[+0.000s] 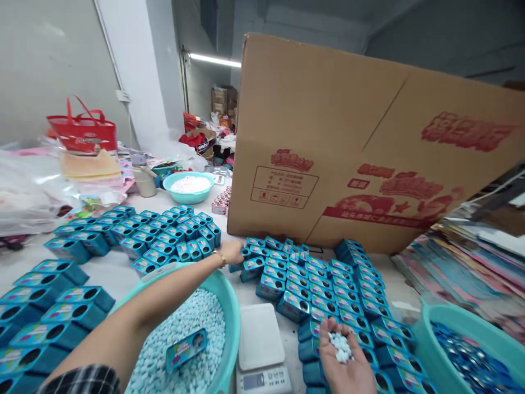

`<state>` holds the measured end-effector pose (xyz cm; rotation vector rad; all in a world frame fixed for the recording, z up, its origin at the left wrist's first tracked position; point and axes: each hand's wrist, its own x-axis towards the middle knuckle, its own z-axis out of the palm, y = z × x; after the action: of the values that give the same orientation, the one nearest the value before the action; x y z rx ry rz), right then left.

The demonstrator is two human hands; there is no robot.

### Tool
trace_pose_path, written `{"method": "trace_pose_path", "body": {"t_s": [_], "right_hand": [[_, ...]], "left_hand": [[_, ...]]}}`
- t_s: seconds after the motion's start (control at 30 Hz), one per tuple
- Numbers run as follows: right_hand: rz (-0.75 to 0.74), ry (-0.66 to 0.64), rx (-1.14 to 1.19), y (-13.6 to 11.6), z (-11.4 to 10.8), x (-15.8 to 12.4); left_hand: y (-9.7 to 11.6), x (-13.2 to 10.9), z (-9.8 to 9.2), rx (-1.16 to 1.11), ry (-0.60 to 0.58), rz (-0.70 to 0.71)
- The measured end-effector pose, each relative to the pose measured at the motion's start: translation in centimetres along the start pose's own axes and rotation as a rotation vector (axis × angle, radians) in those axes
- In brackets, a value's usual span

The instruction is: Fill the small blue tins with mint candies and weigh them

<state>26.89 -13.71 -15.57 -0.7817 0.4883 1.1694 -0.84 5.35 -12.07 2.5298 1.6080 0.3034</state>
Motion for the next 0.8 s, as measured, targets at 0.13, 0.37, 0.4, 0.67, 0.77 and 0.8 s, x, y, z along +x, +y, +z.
{"method": "trace_pose_path", "body": {"t_s": [0.13, 0.37, 0.4, 0.67, 0.77, 0.8], "right_hand": [[-0.016, -0.019, 0.021, 0.0, 0.1, 0.0], [0.086, -0.071, 0.064, 2.2, 0.3, -0.3], [0.1, -0.088, 0.064, 2.5, 0.3, -0.4], [0.071, -0.189, 0.059, 2.2, -0.9, -1.1], [0.056, -0.24, 0.063, 1.5, -1.4, -1.4], [0.053, -0.262, 0.065, 1.4, -1.6, -1.5]], "left_hand": [[-1.2, -4.2, -3.3, -0.081, -0.036, 0.066], [-0.6, -21.1, -1.7, 0.031, -0.243, -0.008], [-0.5, -22.6, -1.0, 0.037, -0.253, -0.049], [1.8, -19.3, -6.8, 0.009, 0.095, 0.059], [5.4, -15.3, -7.6, -0.042, 0.055, 0.19], [6.7, -14.1, -6.8, -0.056, 0.016, 0.234]]}}
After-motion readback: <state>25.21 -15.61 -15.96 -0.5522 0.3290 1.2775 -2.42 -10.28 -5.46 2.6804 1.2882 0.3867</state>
